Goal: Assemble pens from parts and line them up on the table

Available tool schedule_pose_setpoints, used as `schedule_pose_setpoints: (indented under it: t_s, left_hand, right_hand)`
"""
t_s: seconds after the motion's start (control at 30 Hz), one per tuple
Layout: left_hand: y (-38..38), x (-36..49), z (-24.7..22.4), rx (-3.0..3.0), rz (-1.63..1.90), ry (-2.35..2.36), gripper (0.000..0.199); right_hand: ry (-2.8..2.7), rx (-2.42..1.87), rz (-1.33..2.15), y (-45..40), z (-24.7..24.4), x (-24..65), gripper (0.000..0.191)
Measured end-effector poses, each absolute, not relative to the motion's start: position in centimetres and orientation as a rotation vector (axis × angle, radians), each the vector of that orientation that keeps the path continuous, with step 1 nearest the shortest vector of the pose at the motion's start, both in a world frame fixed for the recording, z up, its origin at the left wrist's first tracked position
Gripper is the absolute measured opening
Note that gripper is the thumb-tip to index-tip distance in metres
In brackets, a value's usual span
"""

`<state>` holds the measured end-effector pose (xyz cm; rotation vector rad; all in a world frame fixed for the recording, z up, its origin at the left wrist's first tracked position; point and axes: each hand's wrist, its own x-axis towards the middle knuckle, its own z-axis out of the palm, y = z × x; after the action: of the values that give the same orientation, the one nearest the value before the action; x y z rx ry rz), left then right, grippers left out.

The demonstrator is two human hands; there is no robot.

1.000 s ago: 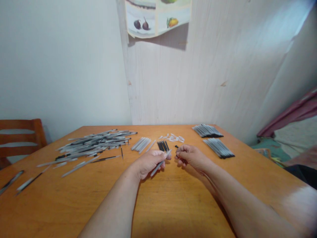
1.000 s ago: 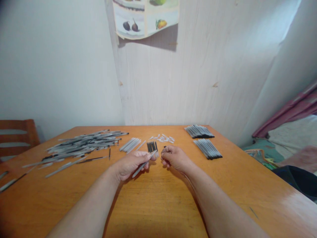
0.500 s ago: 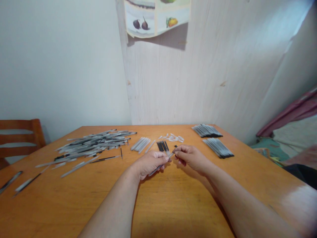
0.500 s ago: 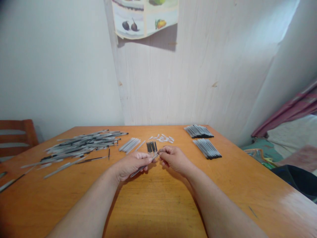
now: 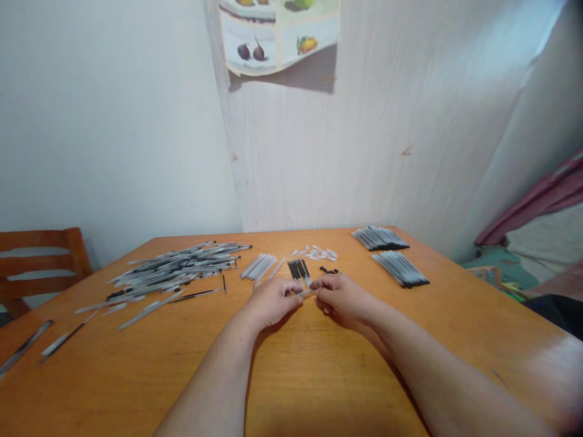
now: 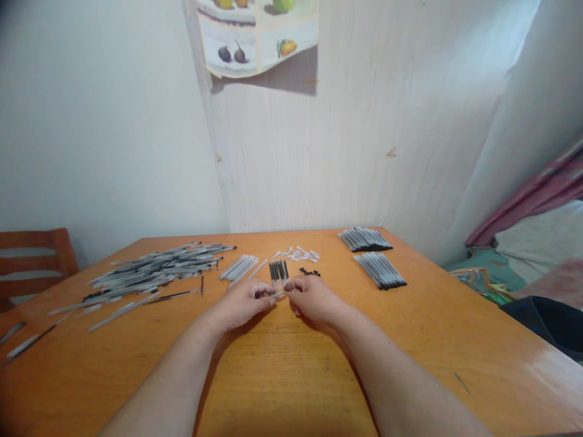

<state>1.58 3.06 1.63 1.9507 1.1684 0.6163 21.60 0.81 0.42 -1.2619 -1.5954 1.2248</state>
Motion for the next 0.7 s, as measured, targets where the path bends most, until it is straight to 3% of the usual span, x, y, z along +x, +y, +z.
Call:
schedule_pose_setpoints:
  t_s: [0.27, 0.7]
  left_hand:
    - [1.7, 2.5, 3.8, 2.684, 0.549, 1.449, 0.017]
    - [0.5, 3.2, 6.5, 3.007, 0.536, 1.554, 0.023]
  right_hand:
    - [-1.690, -1.377, 1.135, 0.8, 0.5, 21.2, 0.014]
    - [-1.464, -1.290, 1.277, 1.5, 0.1, 20.7, 0.020]
